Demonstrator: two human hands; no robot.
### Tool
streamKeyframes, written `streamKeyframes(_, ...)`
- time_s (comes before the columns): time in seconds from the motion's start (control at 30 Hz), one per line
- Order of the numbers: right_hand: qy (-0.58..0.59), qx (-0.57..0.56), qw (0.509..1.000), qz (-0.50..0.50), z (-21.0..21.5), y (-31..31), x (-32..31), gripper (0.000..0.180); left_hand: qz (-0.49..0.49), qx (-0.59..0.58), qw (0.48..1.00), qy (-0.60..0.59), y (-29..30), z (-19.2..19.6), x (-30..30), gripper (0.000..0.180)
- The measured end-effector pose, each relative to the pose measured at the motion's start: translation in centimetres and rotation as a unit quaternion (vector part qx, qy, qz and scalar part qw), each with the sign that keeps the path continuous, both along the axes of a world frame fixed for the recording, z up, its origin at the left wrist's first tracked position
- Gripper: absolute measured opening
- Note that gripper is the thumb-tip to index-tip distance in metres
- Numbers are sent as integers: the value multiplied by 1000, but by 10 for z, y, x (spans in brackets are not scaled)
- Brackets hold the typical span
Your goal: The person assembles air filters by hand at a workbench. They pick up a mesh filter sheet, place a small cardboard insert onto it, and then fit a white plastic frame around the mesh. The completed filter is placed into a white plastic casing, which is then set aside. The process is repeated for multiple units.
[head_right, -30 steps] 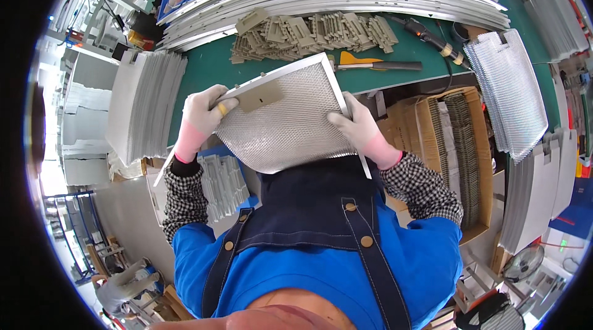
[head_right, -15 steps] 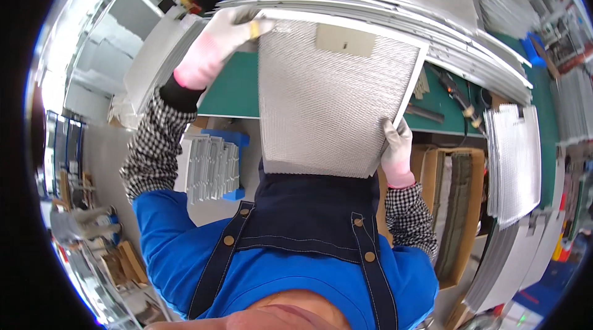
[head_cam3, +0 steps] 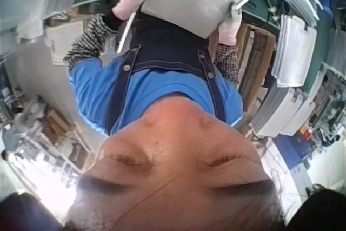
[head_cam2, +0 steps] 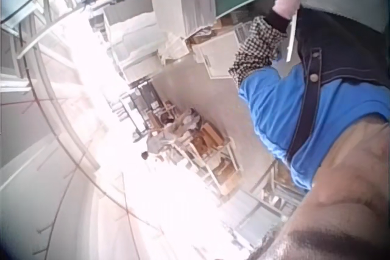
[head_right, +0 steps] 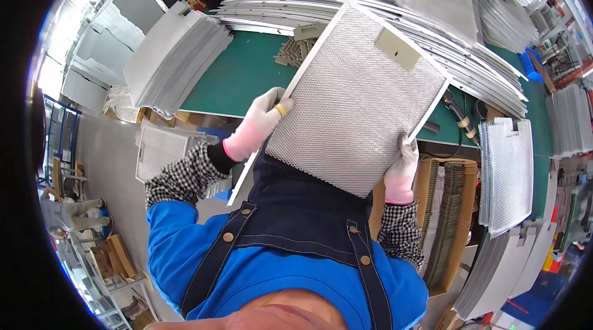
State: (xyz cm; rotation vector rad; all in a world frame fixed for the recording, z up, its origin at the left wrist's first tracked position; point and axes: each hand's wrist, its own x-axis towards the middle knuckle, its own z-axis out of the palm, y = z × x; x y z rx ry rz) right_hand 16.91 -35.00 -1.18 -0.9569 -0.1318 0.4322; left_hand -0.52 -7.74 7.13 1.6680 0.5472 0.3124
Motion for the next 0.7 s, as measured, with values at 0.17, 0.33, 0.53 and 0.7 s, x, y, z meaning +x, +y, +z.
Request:
streamKeyframes(0.17, 7, -15, 1000, 16, -8, -4, -8, 46, -37, -58, 998, -10, -1, -18, -2, 42)
streamKeyframes(0.33, -13, -54, 998, 29, 4, -3, -23, 51, -52, -71, 996, 5, 4, -37, -18, 41)
streamKeyframes(0.53, -5, -98, 995, -26, 6, 1, -17, 55, -23, 48, 996, 68, 3, -63, -56, 39)
streamKeyframes(0.7, -30, -89, 995, 27, 8, 9, -11, 54, -88, -243, 966, 15, 9, -62, -73, 40)
